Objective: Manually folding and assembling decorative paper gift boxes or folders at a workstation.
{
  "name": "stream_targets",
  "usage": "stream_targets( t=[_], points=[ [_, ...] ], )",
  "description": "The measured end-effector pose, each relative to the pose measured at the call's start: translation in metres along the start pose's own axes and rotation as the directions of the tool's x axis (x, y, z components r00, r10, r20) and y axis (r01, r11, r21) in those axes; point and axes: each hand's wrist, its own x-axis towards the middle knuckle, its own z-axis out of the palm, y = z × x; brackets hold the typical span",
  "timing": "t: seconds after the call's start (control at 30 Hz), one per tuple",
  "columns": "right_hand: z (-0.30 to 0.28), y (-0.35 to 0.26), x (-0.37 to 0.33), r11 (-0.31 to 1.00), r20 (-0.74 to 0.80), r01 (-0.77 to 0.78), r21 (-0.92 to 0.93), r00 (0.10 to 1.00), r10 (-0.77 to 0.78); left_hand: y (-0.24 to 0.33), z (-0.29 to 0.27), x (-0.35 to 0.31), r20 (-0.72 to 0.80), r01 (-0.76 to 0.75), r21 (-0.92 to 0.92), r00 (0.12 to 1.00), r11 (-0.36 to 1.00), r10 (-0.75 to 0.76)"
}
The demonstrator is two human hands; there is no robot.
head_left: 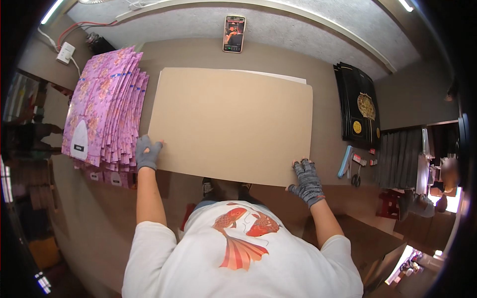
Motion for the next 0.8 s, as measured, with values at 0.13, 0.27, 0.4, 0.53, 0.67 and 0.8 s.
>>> stream_targets(
  t=[0.13,0.27,0.4,0.53,0.67,0.8],
  points=[
    [-0.007,0.013,0.006,0.996,0.090,0.088,-0.014,0.992,-0.086,-0.030,0.003,0.016,-0.182,-0.174,-0.106,0.971,0.979,0.153],
    [-0.030,0.031,-0.002,0.973,0.157,0.220,0.075,0.961,-0.230,-0.029,-0.032,0.036,0.182,0.005,-0.459,0.979,0.888,0.088],
    [-0.015,0.073,-0.009,0.891,-0.427,0.378,0.253,0.870,-0.248,-0.050,-0.049,0.055,0.424,0.174,-0.692,0.884,0.701,0.199],
    [-0.025,0.075,0.019,-0.368,0.023,0.030,0.929,0.990,0.139,-0.051,-0.049,0.065,0.474,0.160,-0.668,0.844,0.726,0.250],
    [-0.025,0.077,0.052,-0.231,0.177,-0.164,0.959,0.983,0.039,-0.030,-0.050,0.053,0.346,-0.112,-0.644,0.840,0.757,0.419],
    [-0.046,0.032,0.044,0.032,0.009,-0.012,0.999,0.996,0.089,0.046,-0.089,0.003,0.339,-0.377,-0.446,0.769,0.812,0.542]
  ],
)
